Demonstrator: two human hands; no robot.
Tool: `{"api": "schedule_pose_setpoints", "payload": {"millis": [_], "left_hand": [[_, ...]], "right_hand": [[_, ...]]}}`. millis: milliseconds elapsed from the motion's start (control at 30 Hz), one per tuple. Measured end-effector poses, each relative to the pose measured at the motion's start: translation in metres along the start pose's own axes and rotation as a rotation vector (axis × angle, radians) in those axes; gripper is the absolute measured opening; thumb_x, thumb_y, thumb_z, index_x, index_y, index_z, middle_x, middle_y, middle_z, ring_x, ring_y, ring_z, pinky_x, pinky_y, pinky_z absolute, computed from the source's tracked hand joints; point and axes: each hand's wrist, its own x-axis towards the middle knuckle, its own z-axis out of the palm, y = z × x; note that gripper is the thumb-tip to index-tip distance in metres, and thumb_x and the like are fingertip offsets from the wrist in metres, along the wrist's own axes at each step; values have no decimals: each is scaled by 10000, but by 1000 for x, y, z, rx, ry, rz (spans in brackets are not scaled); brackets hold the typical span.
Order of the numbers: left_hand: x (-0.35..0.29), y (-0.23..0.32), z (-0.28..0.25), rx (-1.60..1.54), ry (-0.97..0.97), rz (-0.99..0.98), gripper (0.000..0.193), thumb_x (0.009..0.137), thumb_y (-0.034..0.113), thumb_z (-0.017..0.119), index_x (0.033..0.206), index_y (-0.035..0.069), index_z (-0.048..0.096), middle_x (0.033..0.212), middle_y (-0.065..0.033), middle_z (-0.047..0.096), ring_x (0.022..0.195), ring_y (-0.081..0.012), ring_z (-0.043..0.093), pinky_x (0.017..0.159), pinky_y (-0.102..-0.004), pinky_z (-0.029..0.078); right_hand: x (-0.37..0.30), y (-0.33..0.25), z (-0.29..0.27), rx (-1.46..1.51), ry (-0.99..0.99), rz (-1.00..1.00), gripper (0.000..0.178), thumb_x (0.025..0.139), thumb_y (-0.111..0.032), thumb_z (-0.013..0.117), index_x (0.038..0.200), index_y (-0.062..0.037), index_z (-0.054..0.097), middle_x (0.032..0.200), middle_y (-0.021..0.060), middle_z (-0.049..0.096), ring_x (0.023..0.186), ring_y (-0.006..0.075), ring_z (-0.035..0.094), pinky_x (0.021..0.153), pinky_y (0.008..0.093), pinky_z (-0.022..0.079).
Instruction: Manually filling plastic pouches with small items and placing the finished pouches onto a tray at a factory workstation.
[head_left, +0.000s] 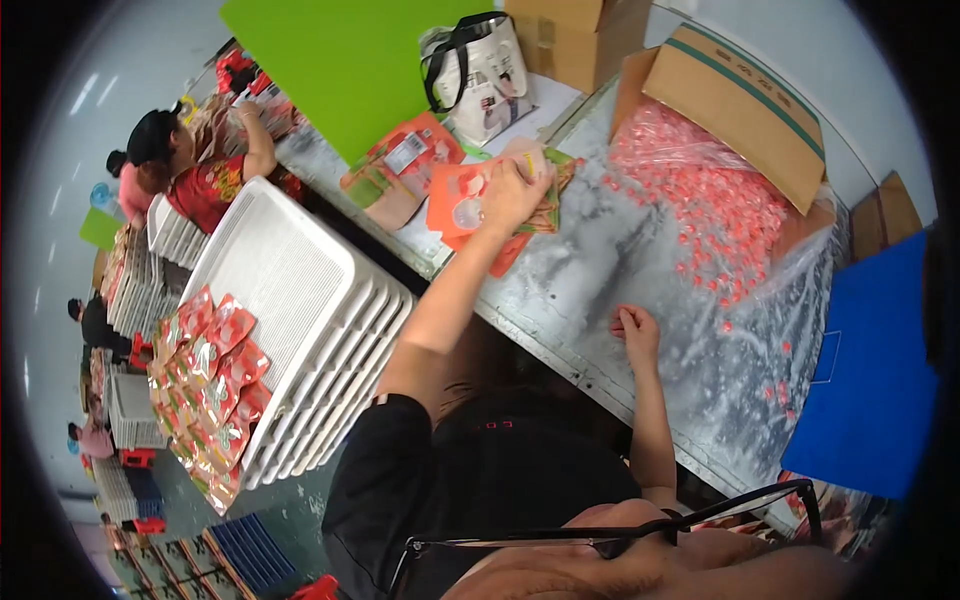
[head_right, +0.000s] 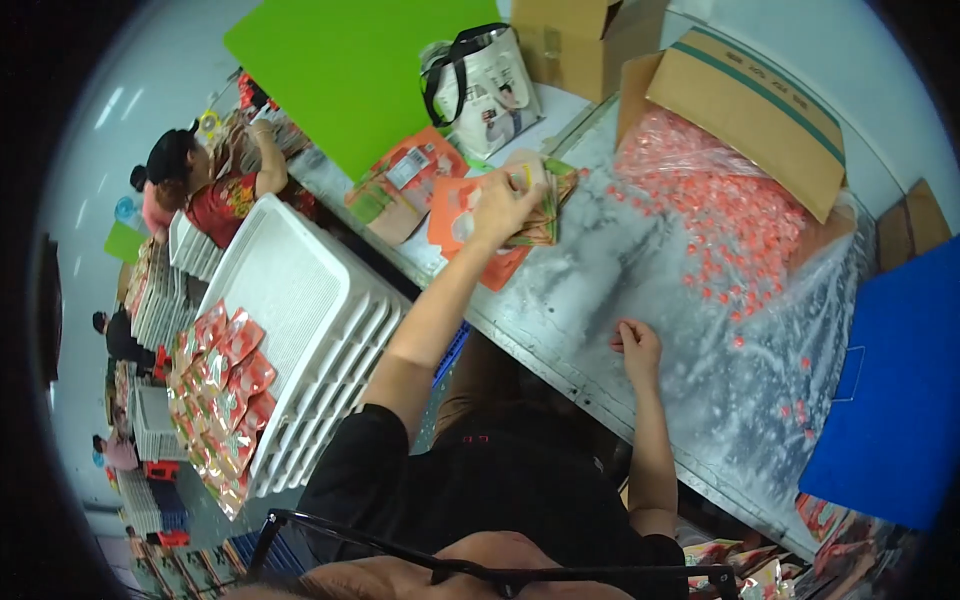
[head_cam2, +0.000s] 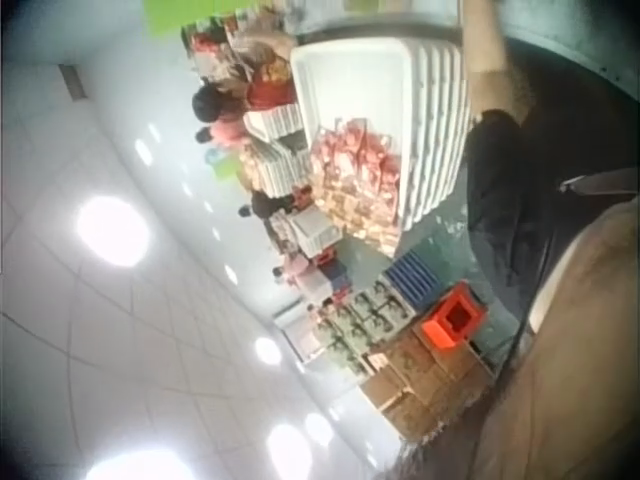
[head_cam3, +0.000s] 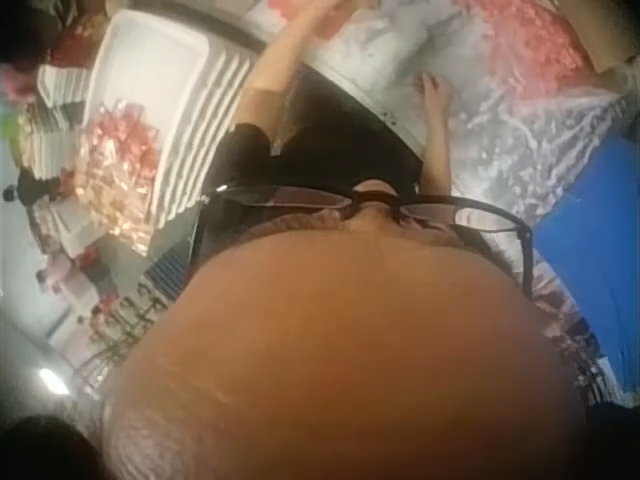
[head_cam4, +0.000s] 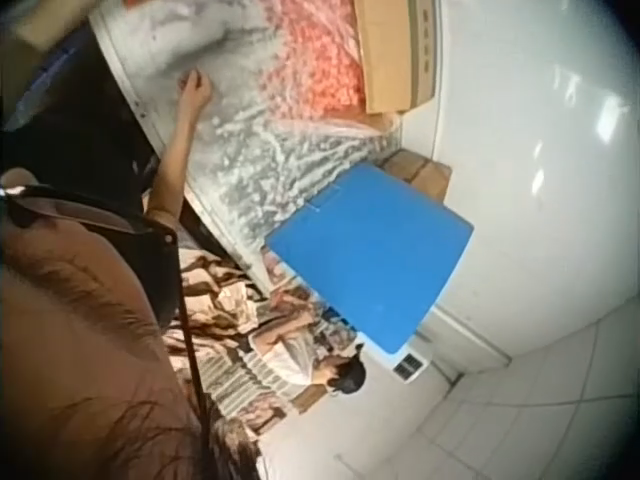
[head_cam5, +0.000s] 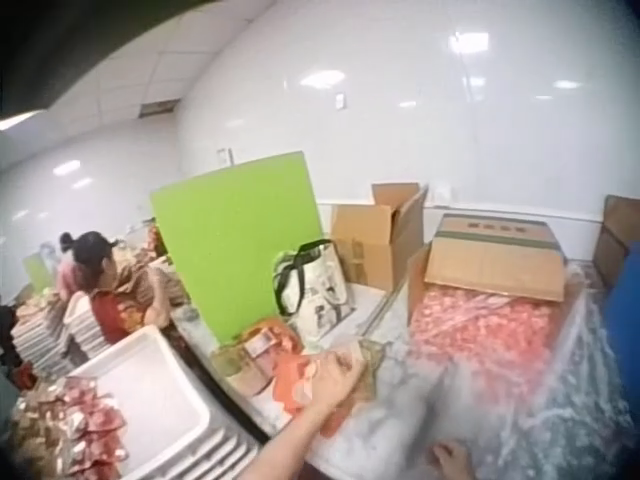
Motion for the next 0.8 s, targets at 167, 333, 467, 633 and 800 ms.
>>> {"api": "schedule_pose_setpoints", "payload": {"millis": [167, 333, 467, 633, 800], "left_hand": [[5, -18, 56, 256, -157, -157, 545, 883, 476, 598, 1075, -34, 618, 1125, -293, 616, 1041, -434, 635, 893, -517, 501], [5, -47, 34, 24, -186, -131, 379, 898, 325, 600, 940, -44, 677, 901, -277, 683, 853, -416, 683, 781, -494, 532], [-22, -10, -4, -64, -182, -141, 280, 837, 290, 703, 825, 11, 705, 756, -199, 699, 744, -352, 699, 687, -446, 531], [-89, 27, -26, -269, -735, -53, 264, 805, 151, 789, 688, 39, 581, 609, -11, 588, 575, -81, 585, 519, -266, 451], [-121, 22, -28, -645, -818, -37, 214, 832, 113, 762, 731, 54, 583, 627, 37, 532, 512, -59, 467, 453, -242, 328]], "right_hand": [[-9, 0, 6, 18, 69, -46, 191, 988, -121, 575, 1093, 15, 659, 922, 78, 686, 702, 145, 656, 635, 264, 559], [-9, -3, 12, 10, 76, -109, 172, 969, -102, 600, 1071, 11, 679, 876, 52, 676, 681, 117, 641, 613, 248, 543], [-16, -16, 15, -209, 175, -215, 167, 920, -63, 625, 1065, -1, 678, 920, 73, 678, 796, 169, 657, 717, 302, 543], [-33, -107, 55, -662, 341, -905, 319, 788, -9, 665, 1104, -53, 664, 1055, 79, 661, 1077, 273, 604, 996, 438, 446], [-34, -84, 55, -818, 74, -1111, 417, 722, -35, 705, 1129, -97, 638, 1136, 64, 607, 1176, 265, 544, 1066, 486, 371]]}}
